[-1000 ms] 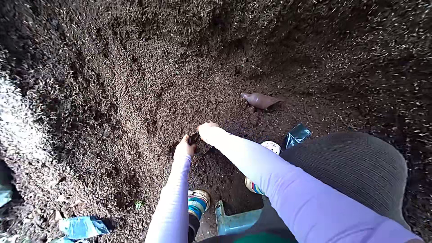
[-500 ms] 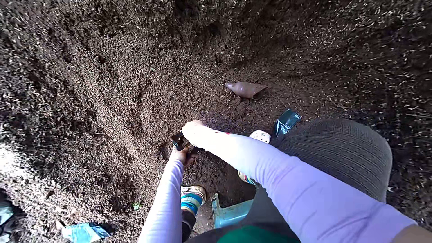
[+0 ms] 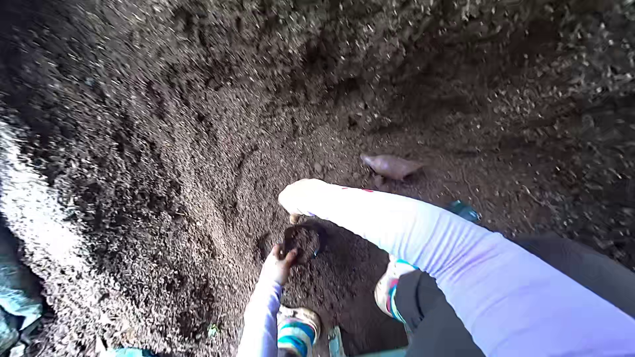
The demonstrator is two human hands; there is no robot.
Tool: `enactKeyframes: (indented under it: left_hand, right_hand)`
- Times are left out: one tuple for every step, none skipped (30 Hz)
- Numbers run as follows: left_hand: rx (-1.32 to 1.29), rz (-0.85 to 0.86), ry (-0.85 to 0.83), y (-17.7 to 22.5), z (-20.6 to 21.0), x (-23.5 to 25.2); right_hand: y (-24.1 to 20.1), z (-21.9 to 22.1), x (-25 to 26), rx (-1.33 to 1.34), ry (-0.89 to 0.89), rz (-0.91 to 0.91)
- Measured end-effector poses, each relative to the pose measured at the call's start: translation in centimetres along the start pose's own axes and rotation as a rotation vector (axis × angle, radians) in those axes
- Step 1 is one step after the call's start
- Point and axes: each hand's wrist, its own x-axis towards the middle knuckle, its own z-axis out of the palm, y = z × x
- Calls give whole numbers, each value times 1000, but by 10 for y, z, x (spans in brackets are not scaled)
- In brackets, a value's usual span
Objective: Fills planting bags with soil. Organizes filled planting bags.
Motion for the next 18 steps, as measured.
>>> enactKeyframes:
  left_hand:
    - [17, 36, 13, 0, -6, -2]
    - [0, 73, 31, -2, -11, -6]
    - [-41, 112, 51, -5, -15, -9]
    - [-90, 153, 73, -10, -20, -12]
    - [-133, 183, 92, -14, -25, -14]
    - [-164, 198, 111, -17, -29, -15]
    - [-178, 206, 132, -21, -34, -16]
    - [-179, 213, 149, -24, -38, -15]
    - [-172, 220, 167, -27, -42, -13]
    - [-168, 229, 182, -30, -45, -12]
    - [-174, 235, 195, -32, -47, -10]
    - [-181, 237, 202, -34, -49, -9]
    - [-185, 239, 203, -36, -50, -7]
    - [-186, 237, 200, -36, -51, -6]
    - [-184, 231, 194, -36, -52, -5]
    - [-185, 229, 184, -34, -53, -4]
    - [-188, 234, 172, -32, -53, -1]
    - [-192, 242, 159, -30, -52, 2]
  right_hand:
    - [3, -17, 9, 50, 45, 59]
    - [3, -36, 13, 38, 130, 95]
    - [6, -58, 12, -45, 254, 93]
    - [6, -79, 8, -70, 354, 90]
    - [10, -98, 13, -80, 479, 79]
    - [13, -115, 23, -68, 606, 60]
    - [16, -131, 35, -44, 728, 39]
    - [19, -146, 48, -25, 836, 17]
    - [24, -159, 61, -8, 910, 2]
    - [31, -168, 73, 2, 962, 13]
    - [40, -173, 86, 13, 975, 56]
    - [49, -172, 98, 21, 963, 120]
    - [59, -166, 108, 49, 924, 160]
    - [69, -155, 116, 69, 890, 178]
    - [77, -141, 121, 89, 842, 194]
    - [84, -125, 124, 108, 775, 216]
    - [90, -110, 124, 121, 695, 246]
    - [95, -93, 123, 132, 621, 283]
